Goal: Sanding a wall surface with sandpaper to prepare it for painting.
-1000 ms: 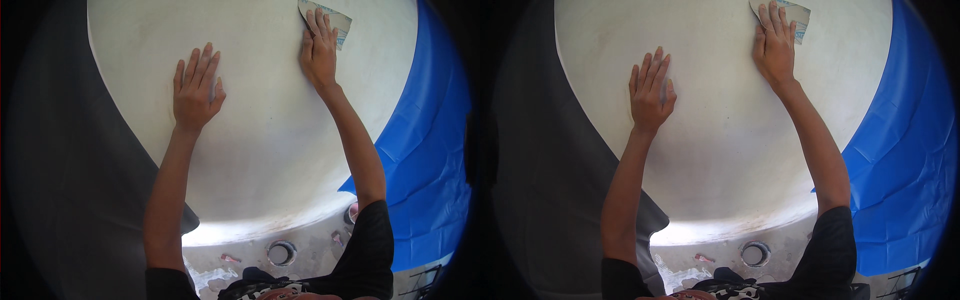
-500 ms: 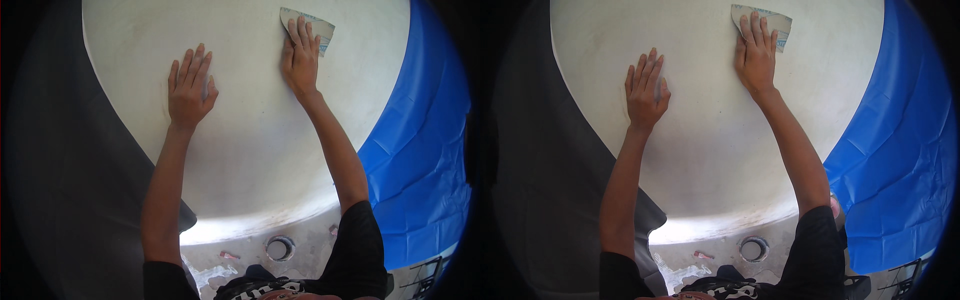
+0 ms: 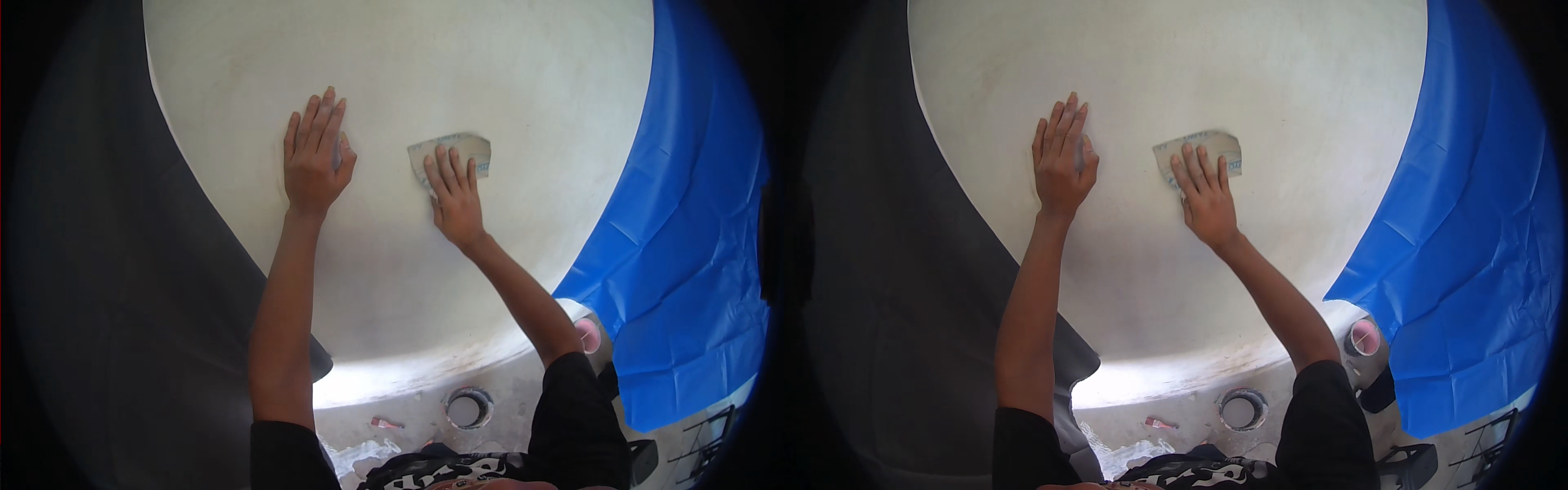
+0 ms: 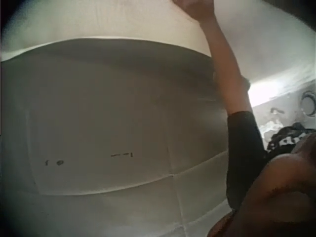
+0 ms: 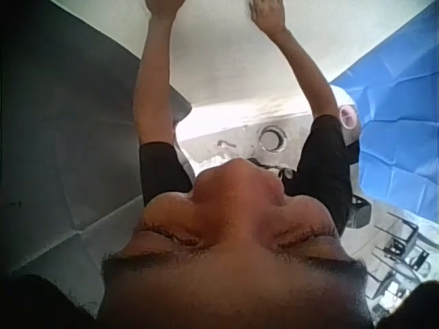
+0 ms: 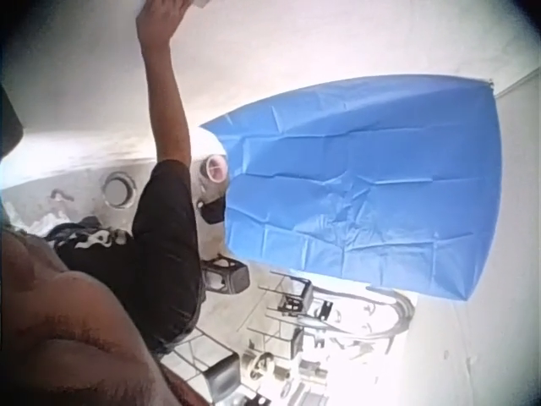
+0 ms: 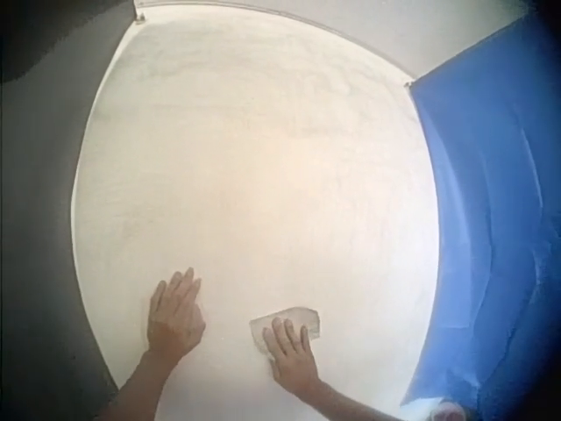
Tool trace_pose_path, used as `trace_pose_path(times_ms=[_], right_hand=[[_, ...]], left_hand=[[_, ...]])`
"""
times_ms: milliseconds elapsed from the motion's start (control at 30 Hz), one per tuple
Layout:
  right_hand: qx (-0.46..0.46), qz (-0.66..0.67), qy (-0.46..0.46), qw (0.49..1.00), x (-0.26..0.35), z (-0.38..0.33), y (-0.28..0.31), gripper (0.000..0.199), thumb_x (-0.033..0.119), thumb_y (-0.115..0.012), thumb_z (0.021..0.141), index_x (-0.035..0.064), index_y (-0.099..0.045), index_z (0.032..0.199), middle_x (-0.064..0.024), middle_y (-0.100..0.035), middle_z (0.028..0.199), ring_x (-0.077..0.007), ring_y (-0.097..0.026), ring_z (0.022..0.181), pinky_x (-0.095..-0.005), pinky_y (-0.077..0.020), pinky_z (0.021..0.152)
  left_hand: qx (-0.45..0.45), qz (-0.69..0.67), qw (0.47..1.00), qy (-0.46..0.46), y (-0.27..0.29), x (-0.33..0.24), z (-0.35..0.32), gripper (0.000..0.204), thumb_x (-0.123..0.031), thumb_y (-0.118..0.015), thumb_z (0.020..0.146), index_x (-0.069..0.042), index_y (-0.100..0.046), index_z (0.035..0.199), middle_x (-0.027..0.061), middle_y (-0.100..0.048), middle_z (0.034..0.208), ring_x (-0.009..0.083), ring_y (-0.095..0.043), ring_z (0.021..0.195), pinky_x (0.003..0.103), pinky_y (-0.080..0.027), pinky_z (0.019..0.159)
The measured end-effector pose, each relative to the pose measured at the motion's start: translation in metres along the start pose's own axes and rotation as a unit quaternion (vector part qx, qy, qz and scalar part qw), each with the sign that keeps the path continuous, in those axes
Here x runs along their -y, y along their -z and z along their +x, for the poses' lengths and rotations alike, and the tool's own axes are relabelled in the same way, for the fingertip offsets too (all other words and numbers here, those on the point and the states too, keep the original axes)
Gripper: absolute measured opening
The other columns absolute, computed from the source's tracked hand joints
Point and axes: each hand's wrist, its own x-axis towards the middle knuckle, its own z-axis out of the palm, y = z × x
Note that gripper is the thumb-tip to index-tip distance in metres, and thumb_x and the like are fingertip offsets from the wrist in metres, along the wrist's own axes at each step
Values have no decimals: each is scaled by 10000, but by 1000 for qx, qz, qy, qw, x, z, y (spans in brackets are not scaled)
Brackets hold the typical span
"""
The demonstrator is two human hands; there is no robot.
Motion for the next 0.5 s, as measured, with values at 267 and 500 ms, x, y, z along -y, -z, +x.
trace_pose_path(times_ms=[267,500], right_hand=[[96,85,-16,992,48,-64,1,751,-24,-604,850,64,-406,1569,-190,-350,1645,-379,-305,1534,-600,-216,1241],[-149,113,46,981,25,70,55,614,-76,-541,913,39,-488,1514,-208,-477,1561,-400,-450,1450,-556,-316,1209]], left_hand=[[11,27,1000,-6,0,-1,-5,537,-158,-583,911,-105,-580,1446,58,-520,1558,234,-448,1470,464,-308,1229],[-6,16,1000,-3,9,1,-4,524,-130,-590,897,-117,-603,1420,43,-537,1545,227,-464,1458,457,-317,1222]])
